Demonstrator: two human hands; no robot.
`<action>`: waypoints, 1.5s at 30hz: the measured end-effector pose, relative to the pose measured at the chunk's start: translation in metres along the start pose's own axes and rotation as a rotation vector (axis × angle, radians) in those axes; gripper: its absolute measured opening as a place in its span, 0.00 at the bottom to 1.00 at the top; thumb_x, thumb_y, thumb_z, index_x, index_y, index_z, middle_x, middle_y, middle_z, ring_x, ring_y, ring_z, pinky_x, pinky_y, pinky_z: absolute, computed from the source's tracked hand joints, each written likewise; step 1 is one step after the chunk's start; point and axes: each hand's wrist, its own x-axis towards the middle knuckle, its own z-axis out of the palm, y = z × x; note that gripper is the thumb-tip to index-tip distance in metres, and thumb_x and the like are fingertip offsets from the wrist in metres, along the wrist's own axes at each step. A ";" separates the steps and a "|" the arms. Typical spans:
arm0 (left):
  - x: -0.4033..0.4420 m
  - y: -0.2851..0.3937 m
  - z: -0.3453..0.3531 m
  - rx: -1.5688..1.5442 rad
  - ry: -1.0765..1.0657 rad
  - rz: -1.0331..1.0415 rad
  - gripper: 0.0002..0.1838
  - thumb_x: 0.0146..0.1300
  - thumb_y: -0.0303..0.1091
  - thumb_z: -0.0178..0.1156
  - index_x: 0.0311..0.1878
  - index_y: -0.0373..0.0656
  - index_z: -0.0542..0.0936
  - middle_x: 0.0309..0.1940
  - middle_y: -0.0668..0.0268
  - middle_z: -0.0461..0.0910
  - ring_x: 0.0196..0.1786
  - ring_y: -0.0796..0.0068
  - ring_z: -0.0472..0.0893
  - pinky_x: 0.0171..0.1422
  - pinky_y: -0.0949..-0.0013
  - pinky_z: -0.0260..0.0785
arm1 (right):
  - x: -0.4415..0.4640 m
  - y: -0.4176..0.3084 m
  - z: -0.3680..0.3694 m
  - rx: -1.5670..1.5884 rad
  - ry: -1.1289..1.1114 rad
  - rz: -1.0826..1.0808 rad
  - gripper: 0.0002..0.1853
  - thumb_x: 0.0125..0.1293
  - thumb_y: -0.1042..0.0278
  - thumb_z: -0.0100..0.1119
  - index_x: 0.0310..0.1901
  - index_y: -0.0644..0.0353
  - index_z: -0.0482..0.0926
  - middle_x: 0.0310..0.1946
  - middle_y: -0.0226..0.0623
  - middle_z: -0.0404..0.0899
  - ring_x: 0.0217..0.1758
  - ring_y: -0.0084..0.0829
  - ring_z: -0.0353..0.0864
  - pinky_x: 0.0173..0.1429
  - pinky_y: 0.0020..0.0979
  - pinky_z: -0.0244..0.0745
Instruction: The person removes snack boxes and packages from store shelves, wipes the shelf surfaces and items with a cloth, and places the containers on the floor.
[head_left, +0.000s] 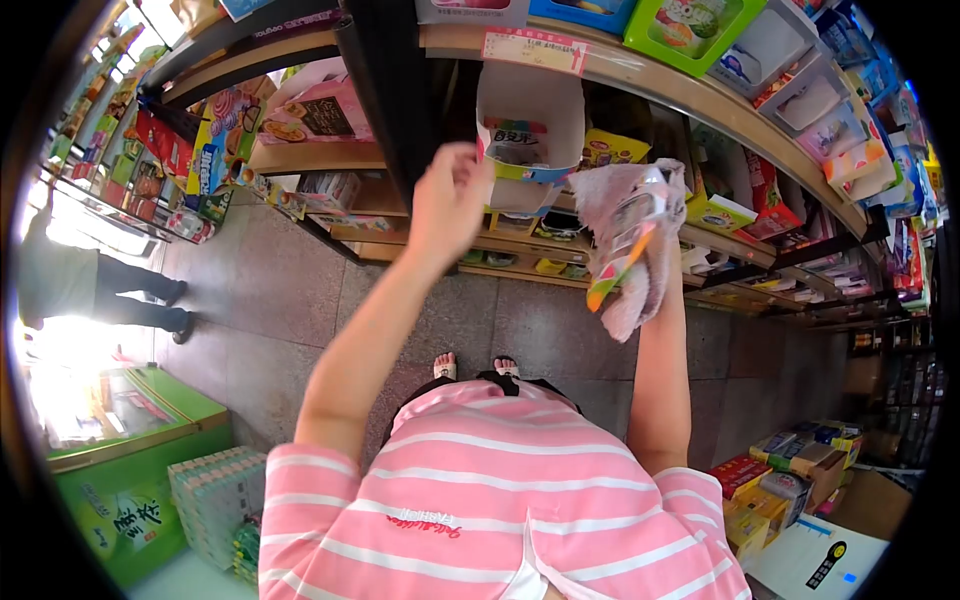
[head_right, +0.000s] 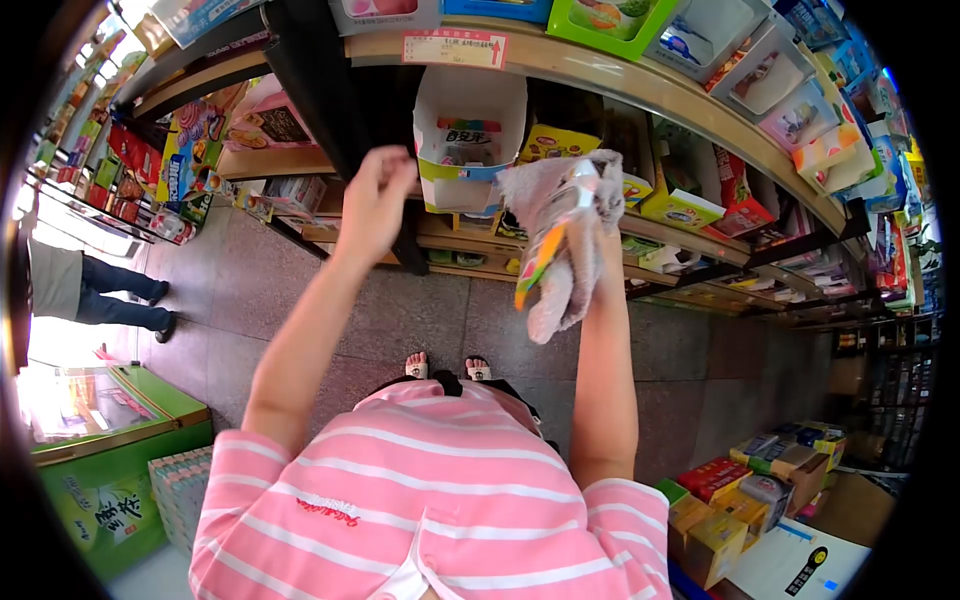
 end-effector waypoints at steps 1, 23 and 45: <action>-0.025 0.001 0.002 -0.071 -0.189 -0.074 0.16 0.62 0.43 0.46 0.44 0.41 0.72 0.37 0.62 0.74 0.45 0.75 0.72 0.49 0.67 0.65 | -0.006 -0.002 0.007 -0.018 -0.021 -0.041 0.24 0.59 0.61 0.53 0.54 0.62 0.62 0.46 0.41 0.70 0.44 0.32 0.74 0.47 0.32 0.72; -0.112 -0.042 -0.023 -0.970 -0.055 -0.504 0.21 0.62 0.33 0.47 0.59 0.46 0.61 0.50 0.65 0.69 0.48 0.76 0.72 0.49 0.71 0.67 | -0.080 0.038 0.091 -0.372 -0.487 -0.226 0.21 0.48 0.72 0.51 0.47 0.68 0.69 0.50 0.43 0.68 0.55 0.32 0.67 0.58 0.34 0.60; -0.110 -0.023 -0.028 -1.334 0.018 -0.337 0.28 0.66 0.52 0.34 0.60 0.41 0.59 0.57 0.59 0.64 0.58 0.64 0.66 0.62 0.61 0.58 | -0.085 0.092 0.111 -0.937 -0.575 -0.754 0.24 0.50 0.66 0.52 0.52 0.59 0.69 0.57 0.49 0.61 0.65 0.55 0.50 0.65 0.42 0.49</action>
